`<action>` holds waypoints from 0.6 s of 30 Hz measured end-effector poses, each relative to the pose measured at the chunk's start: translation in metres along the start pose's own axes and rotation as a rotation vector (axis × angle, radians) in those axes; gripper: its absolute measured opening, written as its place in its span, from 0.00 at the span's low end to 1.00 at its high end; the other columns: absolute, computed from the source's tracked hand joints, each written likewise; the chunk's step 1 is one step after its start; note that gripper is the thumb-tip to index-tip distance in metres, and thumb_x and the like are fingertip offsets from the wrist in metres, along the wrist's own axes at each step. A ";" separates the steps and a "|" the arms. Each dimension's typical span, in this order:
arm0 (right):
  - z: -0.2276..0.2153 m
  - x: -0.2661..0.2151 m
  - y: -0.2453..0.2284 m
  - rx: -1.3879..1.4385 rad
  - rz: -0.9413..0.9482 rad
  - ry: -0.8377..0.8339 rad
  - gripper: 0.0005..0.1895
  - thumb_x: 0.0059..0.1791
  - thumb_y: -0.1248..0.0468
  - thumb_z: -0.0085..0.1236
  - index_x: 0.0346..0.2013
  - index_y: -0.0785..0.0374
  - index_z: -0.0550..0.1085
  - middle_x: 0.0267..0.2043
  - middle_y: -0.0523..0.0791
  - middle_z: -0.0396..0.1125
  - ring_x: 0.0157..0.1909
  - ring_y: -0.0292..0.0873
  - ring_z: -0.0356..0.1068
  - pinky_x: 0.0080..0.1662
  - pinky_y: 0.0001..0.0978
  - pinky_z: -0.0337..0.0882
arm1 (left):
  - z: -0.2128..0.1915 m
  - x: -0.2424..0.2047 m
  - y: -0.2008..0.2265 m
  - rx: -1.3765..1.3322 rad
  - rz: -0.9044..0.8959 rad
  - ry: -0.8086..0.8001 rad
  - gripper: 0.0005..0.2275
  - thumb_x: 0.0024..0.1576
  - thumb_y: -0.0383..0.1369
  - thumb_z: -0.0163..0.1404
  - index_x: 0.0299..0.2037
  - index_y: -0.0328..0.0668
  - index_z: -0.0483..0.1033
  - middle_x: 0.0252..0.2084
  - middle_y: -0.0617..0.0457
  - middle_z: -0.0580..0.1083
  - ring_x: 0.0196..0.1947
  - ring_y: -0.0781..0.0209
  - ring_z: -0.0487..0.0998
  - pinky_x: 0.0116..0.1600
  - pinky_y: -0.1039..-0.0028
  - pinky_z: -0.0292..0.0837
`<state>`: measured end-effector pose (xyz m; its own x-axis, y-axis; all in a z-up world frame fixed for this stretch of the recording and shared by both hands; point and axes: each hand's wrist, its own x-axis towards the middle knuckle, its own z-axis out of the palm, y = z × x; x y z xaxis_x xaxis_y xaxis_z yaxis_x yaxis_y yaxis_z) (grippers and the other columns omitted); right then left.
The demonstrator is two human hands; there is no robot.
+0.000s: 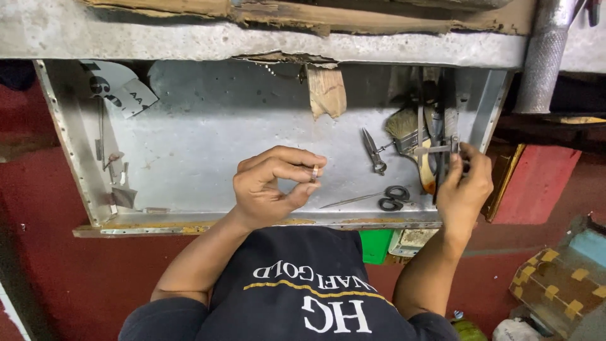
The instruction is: The person holds a small metal ring and uses a metal file to smooth its surface. They rotate the ring to work different sides, then briefly use a brush to remove filings before continuing to file the ring.
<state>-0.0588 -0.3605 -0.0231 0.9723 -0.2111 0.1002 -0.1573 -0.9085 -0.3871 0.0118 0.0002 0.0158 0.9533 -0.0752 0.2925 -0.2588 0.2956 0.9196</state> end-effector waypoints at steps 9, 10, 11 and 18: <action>0.012 0.043 -0.022 -0.066 0.013 0.034 0.12 0.58 0.80 0.55 0.56 0.75 0.73 0.45 0.61 0.67 0.46 0.73 0.72 0.47 0.60 0.72 | 0.008 -0.007 -0.003 0.165 0.123 0.039 0.14 0.51 0.22 0.66 0.41 0.27 0.73 0.39 0.37 0.82 0.34 0.47 0.86 0.38 0.64 0.85; 0.012 0.043 -0.021 -0.067 0.013 0.033 0.12 0.58 0.80 0.55 0.56 0.75 0.73 0.45 0.61 0.67 0.46 0.73 0.72 0.47 0.60 0.72 | 0.008 -0.006 -0.003 0.165 0.122 0.040 0.14 0.51 0.22 0.66 0.41 0.27 0.73 0.39 0.37 0.82 0.34 0.47 0.86 0.38 0.64 0.85; 0.012 0.044 -0.020 -0.096 -0.018 0.049 0.12 0.57 0.80 0.57 0.56 0.74 0.74 0.45 0.59 0.67 0.46 0.71 0.73 0.47 0.58 0.73 | 0.008 -0.006 -0.002 0.186 0.133 0.042 0.15 0.51 0.22 0.66 0.42 0.28 0.72 0.38 0.38 0.82 0.34 0.49 0.86 0.38 0.65 0.85; 0.014 0.024 -0.001 -0.053 -0.171 0.175 0.06 0.58 0.74 0.66 0.49 0.67 0.78 0.40 0.48 0.67 0.43 0.56 0.73 0.46 0.42 0.73 | 0.006 -0.002 -0.005 0.210 0.188 0.008 0.18 0.49 0.21 0.67 0.43 0.29 0.70 0.38 0.38 0.83 0.32 0.47 0.87 0.36 0.63 0.86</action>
<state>-0.0325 -0.3599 -0.0332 0.9417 -0.1077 0.3188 -0.0066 -0.9531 -0.3026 0.0101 -0.0065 0.0117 0.8863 -0.0298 0.4621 -0.4573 0.1002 0.8837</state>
